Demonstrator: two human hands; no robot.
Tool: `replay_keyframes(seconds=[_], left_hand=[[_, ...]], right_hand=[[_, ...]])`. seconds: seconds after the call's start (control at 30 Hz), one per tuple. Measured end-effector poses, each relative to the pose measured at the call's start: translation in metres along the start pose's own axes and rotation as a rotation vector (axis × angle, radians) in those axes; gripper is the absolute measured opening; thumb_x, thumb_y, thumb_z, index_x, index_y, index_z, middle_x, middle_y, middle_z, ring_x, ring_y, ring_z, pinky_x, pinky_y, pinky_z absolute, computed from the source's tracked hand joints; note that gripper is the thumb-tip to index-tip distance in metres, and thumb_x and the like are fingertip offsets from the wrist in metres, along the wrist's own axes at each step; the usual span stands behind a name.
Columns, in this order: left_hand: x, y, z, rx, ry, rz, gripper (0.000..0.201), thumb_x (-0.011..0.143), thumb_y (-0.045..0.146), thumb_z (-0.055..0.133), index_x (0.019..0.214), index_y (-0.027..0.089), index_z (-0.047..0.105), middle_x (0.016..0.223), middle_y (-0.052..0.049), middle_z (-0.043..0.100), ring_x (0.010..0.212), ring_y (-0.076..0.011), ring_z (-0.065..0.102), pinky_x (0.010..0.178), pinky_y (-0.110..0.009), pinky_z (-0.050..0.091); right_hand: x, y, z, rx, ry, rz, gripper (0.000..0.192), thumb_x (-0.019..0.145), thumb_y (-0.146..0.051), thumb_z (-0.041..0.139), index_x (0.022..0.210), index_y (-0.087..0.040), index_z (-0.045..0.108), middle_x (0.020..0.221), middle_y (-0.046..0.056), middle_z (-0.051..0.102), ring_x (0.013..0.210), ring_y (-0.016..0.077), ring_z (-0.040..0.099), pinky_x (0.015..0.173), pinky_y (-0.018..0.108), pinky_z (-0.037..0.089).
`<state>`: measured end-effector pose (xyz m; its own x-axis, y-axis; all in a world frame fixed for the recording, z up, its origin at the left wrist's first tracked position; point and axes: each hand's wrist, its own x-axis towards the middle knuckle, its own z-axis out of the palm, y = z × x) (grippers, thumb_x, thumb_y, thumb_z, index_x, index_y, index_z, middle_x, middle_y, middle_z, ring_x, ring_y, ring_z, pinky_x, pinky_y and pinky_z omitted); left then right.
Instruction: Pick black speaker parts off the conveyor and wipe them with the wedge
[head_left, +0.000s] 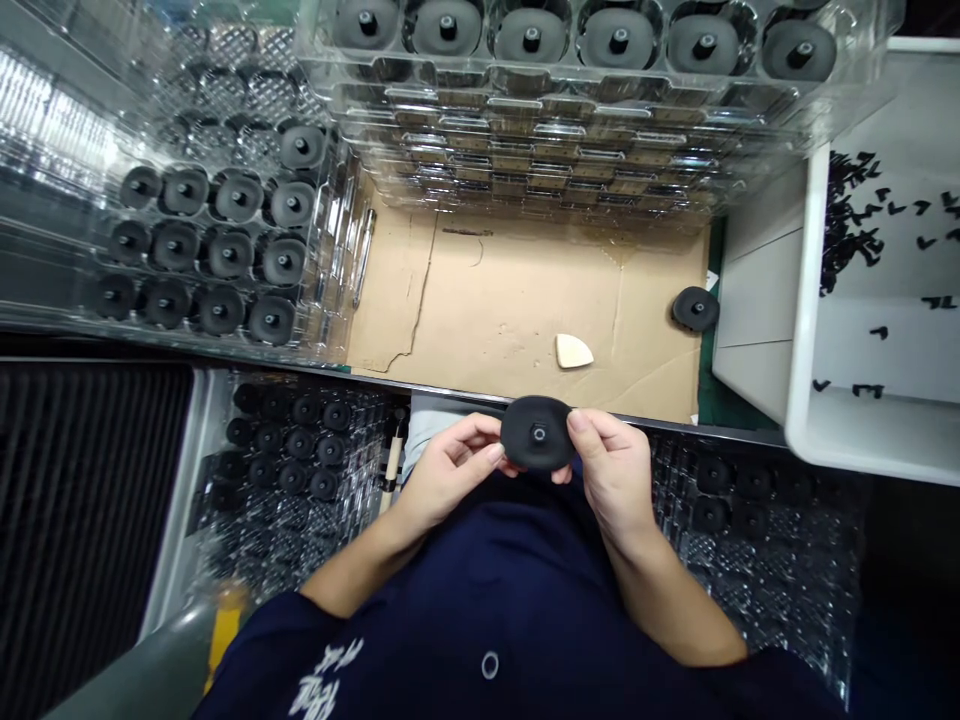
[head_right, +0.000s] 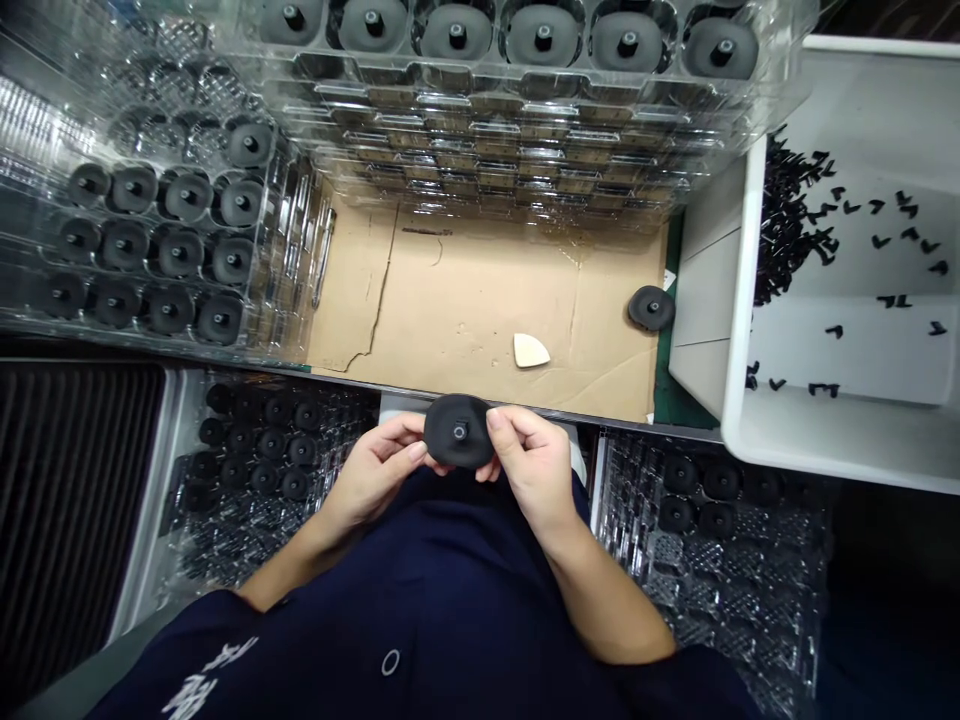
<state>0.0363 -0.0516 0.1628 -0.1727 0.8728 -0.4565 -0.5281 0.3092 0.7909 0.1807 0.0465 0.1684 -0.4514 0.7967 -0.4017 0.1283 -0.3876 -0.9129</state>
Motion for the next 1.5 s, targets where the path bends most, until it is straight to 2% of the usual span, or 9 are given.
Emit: replay_keyframes(seconds=[0.17, 0.27, 0.4, 0.6, 0.7, 0.87, 1.13, 1.37, 1.5], left_hand=[[0.000, -0.003, 0.000, 0.029, 0.001, -0.025, 0.021, 0.084, 0.033, 0.065, 0.094, 0.014, 0.063, 0.079, -0.005, 0.071, 0.071, -0.0148, 0.067, 0.070, -0.026, 0.055], [0.000, -0.008, 0.000, 0.104, 0.050, 0.060, 0.033, 0.089, 0.037, 0.058, 0.115, 0.019, 0.057, 0.109, -0.010, 0.068, 0.088, -0.0175, 0.068, 0.081, -0.031, 0.055], [0.005, -0.015, -0.001, 0.640, 0.071, 0.447, 0.077, 0.075, 0.037, 0.074, 0.141, 0.027, 0.035, 0.148, -0.014, 0.041, 0.133, -0.0295, 0.043, 0.109, -0.048, 0.037], [0.021, -0.014, 0.002, 1.163, -0.128, 0.630, 0.085, 0.078, 0.032, 0.071, 0.147, 0.028, 0.022, 0.138, -0.015, 0.053, 0.129, -0.0299, 0.049, 0.105, -0.048, 0.042], [0.039, -0.006, 0.011, 1.186, -0.158, 0.633, 0.081, 0.078, 0.034, 0.071, 0.145, 0.025, 0.027, 0.134, -0.015, 0.056, 0.124, -0.0305, 0.053, 0.103, -0.047, 0.044], [0.112, 0.000, 0.051, 1.166, -0.293, 0.560, 0.074, 0.077, 0.041, 0.071, 0.139, 0.020, 0.037, 0.134, -0.016, 0.056, 0.125, -0.0311, 0.053, 0.103, -0.046, 0.044], [0.252, -0.025, 0.141, 1.212, -0.433, 0.637, 0.074, 0.072, 0.022, 0.074, 0.135, 0.006, 0.039, 0.134, -0.022, 0.053, 0.126, -0.0316, 0.050, 0.106, -0.050, 0.038], [0.270, -0.029, 0.153, 1.155, -0.477, 0.667, 0.078, 0.070, 0.029, 0.073, 0.136, 0.011, 0.037, 0.139, -0.020, 0.050, 0.126, -0.0238, 0.051, 0.102, -0.042, 0.045], [0.257, 0.011, 0.145, 1.066, -0.341, 0.668, 0.064, 0.078, 0.038, 0.065, 0.130, 0.009, 0.044, 0.134, -0.021, 0.054, 0.114, -0.0218, 0.060, 0.089, -0.039, 0.052]], right_hand=[[-0.001, -0.002, -0.001, -0.038, -0.001, -0.010, 0.035, 0.085, -0.048, 0.059, 0.075, -0.016, 0.068, 0.044, -0.002, 0.057, 0.036, 0.0103, 0.053, 0.038, 0.020, 0.044], [0.002, 0.002, -0.004, -0.065, -0.009, -0.012, 0.038, 0.086, -0.050, 0.056, 0.077, -0.016, 0.068, 0.046, -0.001, 0.058, 0.038, 0.0108, 0.054, 0.040, 0.020, 0.044], [0.009, 0.010, -0.010, -0.190, -0.026, -0.074, 0.040, 0.087, -0.049, 0.054, 0.070, -0.015, 0.066, 0.042, -0.004, 0.048, 0.035, 0.0066, 0.043, 0.038, 0.018, 0.035], [0.011, 0.016, -0.024, -0.298, -0.098, -0.144, 0.045, 0.091, -0.050, 0.048, 0.068, -0.015, 0.065, 0.044, -0.005, 0.047, 0.037, 0.0053, 0.041, 0.041, 0.017, 0.033], [0.020, 0.027, -0.043, -0.411, -0.028, -0.188, 0.054, 0.097, -0.049, 0.034, 0.069, -0.015, 0.066, 0.042, -0.004, 0.048, 0.040, 0.0063, 0.046, 0.047, 0.016, 0.037], [0.057, 0.074, -0.079, -0.774, 0.470, -0.310, 0.047, 0.096, -0.040, 0.037, 0.068, -0.015, 0.065, 0.046, -0.001, 0.050, 0.044, 0.0080, 0.041, 0.047, 0.021, 0.026], [0.072, 0.124, -0.084, -0.975, 0.664, -0.653, 0.045, 0.095, -0.028, 0.038, 0.052, -0.019, 0.047, 0.046, 0.001, 0.045, 0.047, 0.0114, 0.041, 0.054, 0.029, 0.025], [0.073, 0.126, -0.085, -1.054, 0.736, -0.771, 0.038, 0.093, -0.021, 0.044, 0.056, -0.019, 0.049, 0.048, 0.000, 0.047, 0.049, 0.0116, 0.043, 0.056, 0.031, 0.025], [0.073, 0.130, -0.085, -1.081, 0.724, -0.771, 0.037, 0.093, -0.022, 0.044, 0.057, -0.019, 0.051, 0.050, 0.000, 0.049, 0.050, 0.0117, 0.044, 0.057, 0.030, 0.026]])
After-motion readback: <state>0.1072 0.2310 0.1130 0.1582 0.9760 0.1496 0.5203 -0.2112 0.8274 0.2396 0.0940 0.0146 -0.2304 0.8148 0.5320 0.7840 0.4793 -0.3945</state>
